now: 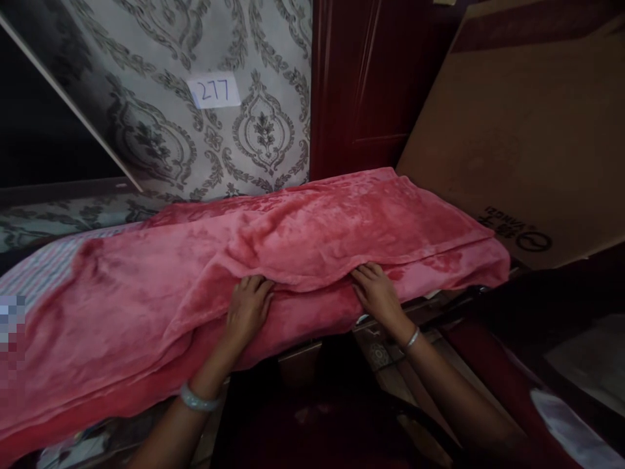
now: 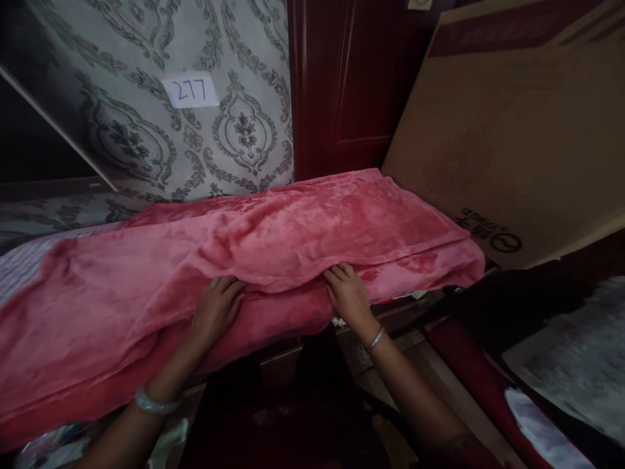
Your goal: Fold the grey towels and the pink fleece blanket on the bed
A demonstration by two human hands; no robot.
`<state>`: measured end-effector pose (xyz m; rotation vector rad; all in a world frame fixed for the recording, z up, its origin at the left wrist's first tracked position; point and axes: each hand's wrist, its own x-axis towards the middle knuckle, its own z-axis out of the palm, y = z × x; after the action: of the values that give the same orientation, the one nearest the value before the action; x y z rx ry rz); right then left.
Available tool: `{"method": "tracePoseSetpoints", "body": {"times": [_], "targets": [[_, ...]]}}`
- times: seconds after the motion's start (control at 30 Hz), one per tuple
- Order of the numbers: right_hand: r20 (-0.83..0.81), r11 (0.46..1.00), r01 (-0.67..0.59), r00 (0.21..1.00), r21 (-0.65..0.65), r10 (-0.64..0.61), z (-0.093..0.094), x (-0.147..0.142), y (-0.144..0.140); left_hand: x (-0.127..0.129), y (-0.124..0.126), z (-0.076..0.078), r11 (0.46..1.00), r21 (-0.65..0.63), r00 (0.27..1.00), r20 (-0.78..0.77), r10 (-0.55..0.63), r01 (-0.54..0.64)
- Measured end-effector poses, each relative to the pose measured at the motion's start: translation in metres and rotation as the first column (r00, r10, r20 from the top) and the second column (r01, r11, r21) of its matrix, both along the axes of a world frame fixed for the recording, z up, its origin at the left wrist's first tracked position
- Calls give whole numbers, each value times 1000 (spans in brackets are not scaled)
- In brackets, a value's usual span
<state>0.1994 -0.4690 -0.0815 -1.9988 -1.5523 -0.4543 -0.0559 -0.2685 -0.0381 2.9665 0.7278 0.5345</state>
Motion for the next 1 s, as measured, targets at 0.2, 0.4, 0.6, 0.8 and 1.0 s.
{"method": "tracePoseSetpoints", "body": {"times": [0.2, 0.4, 0.6, 0.8, 1.0], "targets": [[32, 999, 21, 999, -34, -20, 9, 0, 13, 11, 8, 4, 999, 12, 996, -82, 30, -30], [-30, 995, -15, 999, 97, 18, -4, -2, 2, -8, 14, 0, 994, -98, 999, -20, -45, 43], [-50, 974, 15, 999, 226, -4, -21, -5, -3, -31, 6, 17, 986, -128, 992, -57, -113, 105], [-55, 939, 37, 998, 342, -20, -25, -6, 6, 4, 50, 73, 966, -222, 989, -37, -143, 132], [-86, 927, 30, 996, 374, 3, -35, -3, 6, 87, 142, 107, 968, -248, 995, 76, 68, -48]]}}
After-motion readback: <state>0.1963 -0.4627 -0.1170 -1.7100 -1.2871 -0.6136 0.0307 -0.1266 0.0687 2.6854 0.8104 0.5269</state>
